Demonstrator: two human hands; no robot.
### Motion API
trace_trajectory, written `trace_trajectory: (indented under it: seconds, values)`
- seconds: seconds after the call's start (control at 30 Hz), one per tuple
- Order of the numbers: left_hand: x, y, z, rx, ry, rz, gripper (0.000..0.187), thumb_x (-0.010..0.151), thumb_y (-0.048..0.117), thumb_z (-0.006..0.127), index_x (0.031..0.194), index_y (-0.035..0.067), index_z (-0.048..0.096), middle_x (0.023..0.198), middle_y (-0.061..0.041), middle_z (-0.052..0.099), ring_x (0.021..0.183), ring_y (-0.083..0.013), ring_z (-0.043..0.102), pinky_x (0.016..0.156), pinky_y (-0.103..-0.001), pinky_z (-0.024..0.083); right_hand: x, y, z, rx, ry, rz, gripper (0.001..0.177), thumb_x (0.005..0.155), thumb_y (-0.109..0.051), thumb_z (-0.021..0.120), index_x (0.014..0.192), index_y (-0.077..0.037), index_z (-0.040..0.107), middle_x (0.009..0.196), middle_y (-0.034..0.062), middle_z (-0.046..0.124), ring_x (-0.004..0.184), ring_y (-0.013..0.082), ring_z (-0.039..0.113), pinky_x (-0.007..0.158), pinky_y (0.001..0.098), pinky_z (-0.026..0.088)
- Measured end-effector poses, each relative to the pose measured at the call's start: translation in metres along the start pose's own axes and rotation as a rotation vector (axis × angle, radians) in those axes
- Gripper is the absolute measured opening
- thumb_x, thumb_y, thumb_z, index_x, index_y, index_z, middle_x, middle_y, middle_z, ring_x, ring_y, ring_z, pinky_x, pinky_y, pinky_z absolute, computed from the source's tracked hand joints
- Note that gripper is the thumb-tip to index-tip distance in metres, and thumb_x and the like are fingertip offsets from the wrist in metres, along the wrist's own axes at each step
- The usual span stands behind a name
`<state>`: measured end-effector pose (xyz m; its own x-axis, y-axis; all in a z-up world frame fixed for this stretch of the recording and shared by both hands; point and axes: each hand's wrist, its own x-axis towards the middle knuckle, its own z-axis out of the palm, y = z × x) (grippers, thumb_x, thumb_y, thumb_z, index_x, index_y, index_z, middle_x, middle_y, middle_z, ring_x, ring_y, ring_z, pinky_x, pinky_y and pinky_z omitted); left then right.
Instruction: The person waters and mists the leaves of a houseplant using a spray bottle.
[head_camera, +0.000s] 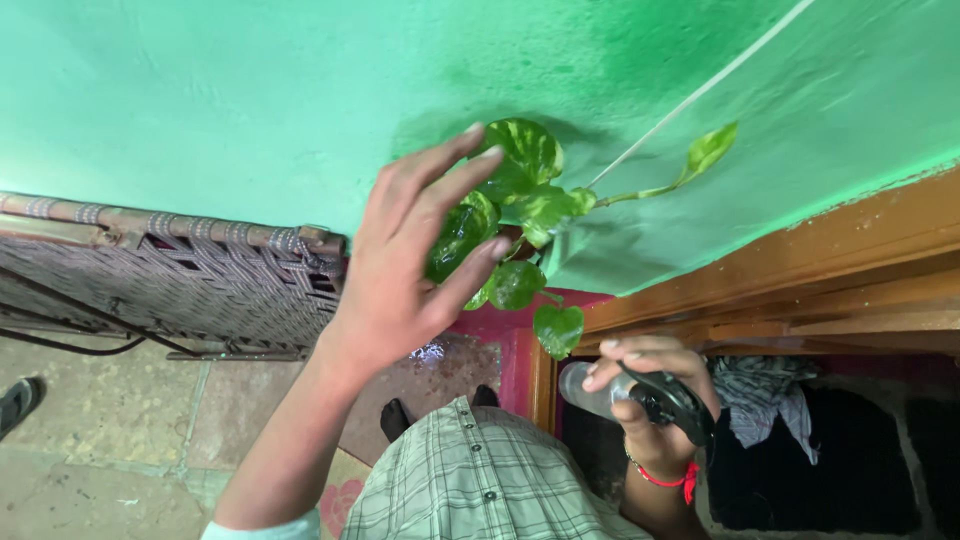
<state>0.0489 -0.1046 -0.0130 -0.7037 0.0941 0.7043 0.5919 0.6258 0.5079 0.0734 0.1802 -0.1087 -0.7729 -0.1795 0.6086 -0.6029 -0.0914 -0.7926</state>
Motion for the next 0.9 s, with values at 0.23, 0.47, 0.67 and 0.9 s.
trace_trajectory:
  seconds: [0.23,0.47,0.67,0.9]
  values:
    - [0.024,-0.020,0.003,0.198,-0.027,0.216,0.044,0.093,0.005,0.073,0.136,0.011,0.066,0.135,-0.005,0.065,0.130,-0.0288,0.059,0.113,-0.045,0.045,-0.009,-0.017,0.021,0.002,0.028,0.026,0.040,0.099,-0.030,0.075,0.116,0.000,0.057,0.113,0.0205,0.065,0.084,0.0216,0.074,0.083,0.0382,0.063]
    - [0.017,-0.022,-0.002,-0.055,-0.114,0.032,0.019,0.100,0.017,0.072,0.117,0.008,0.074,0.100,-0.006,0.070,0.094,-0.0244,0.067,0.085,-0.038,0.053,-0.022,-0.029,0.055,-0.121,0.132,0.046,0.036,0.102,-0.032,0.074,0.115,-0.003,0.057,0.109,0.0175,0.066,0.083,0.0195,0.073,0.080,0.0345,0.062]
    - [0.012,-0.026,-0.006,-0.293,-0.164,-0.214,0.022,0.105,0.022,0.062,0.112,0.006,0.075,0.087,-0.009,0.069,0.079,-0.0226,0.067,0.072,-0.035,0.051,-0.024,-0.031,0.083,-0.240,0.161,0.027,0.043,0.102,-0.033,0.071,0.121,0.002,0.054,0.111,0.0166,0.070,0.099,0.0225,0.071,0.090,0.0348,0.059]
    - [0.007,-0.043,-0.011,-0.349,-0.181,-0.157,0.028,0.108,0.029,0.059,0.112,0.006,0.075,0.092,-0.009,0.071,0.088,-0.0259,0.066,0.082,-0.039,0.051,-0.028,-0.023,0.107,-0.228,0.249,0.013,0.037,0.103,-0.032,0.072,0.115,0.000,0.057,0.095,0.0116,0.071,0.094,0.0197,0.070,0.094,0.0346,0.058]
